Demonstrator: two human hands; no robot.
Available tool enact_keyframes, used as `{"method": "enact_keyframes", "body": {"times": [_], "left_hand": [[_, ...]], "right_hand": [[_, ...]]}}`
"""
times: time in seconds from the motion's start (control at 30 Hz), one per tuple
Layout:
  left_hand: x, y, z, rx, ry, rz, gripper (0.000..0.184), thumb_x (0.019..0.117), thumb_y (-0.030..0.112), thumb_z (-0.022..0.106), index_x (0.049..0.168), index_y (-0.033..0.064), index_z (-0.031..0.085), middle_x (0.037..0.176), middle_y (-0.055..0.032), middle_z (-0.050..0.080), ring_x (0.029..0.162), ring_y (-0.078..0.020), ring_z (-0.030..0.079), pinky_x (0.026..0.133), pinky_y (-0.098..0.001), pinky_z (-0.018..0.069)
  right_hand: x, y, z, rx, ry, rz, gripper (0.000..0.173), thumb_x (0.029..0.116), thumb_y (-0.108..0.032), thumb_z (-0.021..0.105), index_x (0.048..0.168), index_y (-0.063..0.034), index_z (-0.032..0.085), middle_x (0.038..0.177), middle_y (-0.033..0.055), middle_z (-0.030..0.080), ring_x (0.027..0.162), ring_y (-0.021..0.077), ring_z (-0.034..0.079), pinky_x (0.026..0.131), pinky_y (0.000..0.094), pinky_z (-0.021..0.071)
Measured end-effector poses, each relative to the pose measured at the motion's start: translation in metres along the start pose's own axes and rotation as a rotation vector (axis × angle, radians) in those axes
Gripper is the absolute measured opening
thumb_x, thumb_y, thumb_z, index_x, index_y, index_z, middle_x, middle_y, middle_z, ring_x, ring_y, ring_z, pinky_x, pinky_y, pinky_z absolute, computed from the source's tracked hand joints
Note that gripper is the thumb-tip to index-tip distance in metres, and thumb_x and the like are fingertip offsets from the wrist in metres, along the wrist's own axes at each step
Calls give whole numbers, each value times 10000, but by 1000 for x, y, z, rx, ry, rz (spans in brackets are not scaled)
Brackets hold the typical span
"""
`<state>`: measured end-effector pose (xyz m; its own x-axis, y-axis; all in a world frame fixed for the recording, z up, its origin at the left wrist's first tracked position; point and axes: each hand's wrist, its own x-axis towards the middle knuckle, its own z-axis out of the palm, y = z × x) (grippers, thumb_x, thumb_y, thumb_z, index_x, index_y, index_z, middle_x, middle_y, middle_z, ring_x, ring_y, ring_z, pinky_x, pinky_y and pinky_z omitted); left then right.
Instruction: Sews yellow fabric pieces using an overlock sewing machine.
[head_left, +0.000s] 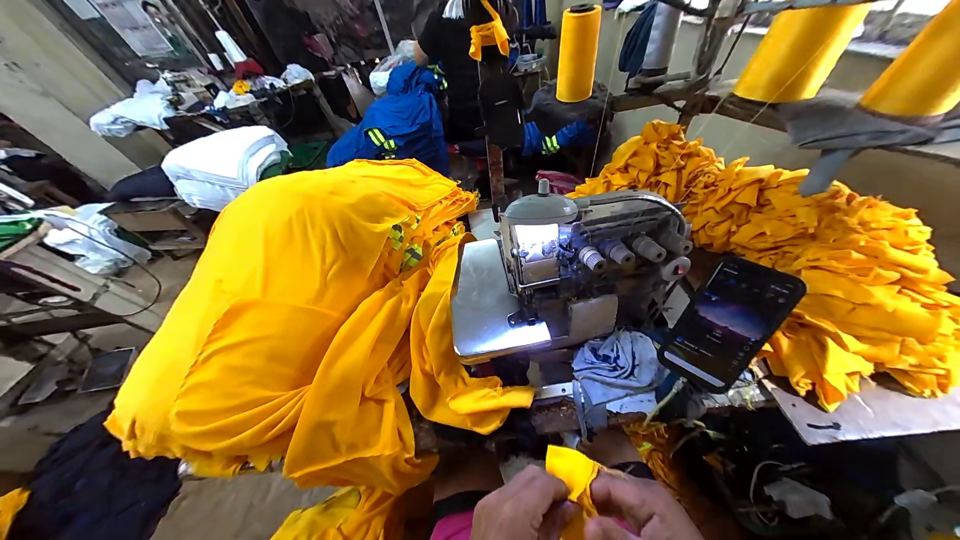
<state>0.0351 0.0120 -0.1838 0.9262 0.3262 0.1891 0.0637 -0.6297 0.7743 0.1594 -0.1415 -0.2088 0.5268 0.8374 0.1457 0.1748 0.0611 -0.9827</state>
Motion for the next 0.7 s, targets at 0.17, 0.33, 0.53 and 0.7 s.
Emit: {"method": "enact_keyframes", "body": {"times": [0.17,0.33,0.53,0.7], "left_hand": [[6,-11,-3,4,227,-52,125,939,97,661,980,32,760,949,-80,707,805,-120,684,706,-295,597],[2,8,0,99,137,-31,198,986,202,668,1013,32,765,944,-94,729,712,-142,685,624,-320,592],[6,1,9,-83,103,-56,222,905,211,775,944,-6,754,943,-111,733,769,-122,693,688,-271,594],[3,-14,-6,-994,54,-321,173,1024,59,548,1001,27,716,816,-42,719,593,-65,634,545,-227,551]], "right_hand": [[2,-8,4,-14,123,199,192,975,-176,689,863,-22,709,755,-1,684,677,30,636,646,238,548],[3,-4,3,-11,92,150,157,1004,-89,611,947,-3,729,841,14,724,771,28,676,735,241,578],[2,0,8,-200,179,-26,68,859,-50,751,868,17,753,861,86,741,826,77,711,787,244,598],[1,6,-1,251,226,40,82,863,4,748,881,-75,736,960,-1,739,881,58,696,782,244,601]]}}
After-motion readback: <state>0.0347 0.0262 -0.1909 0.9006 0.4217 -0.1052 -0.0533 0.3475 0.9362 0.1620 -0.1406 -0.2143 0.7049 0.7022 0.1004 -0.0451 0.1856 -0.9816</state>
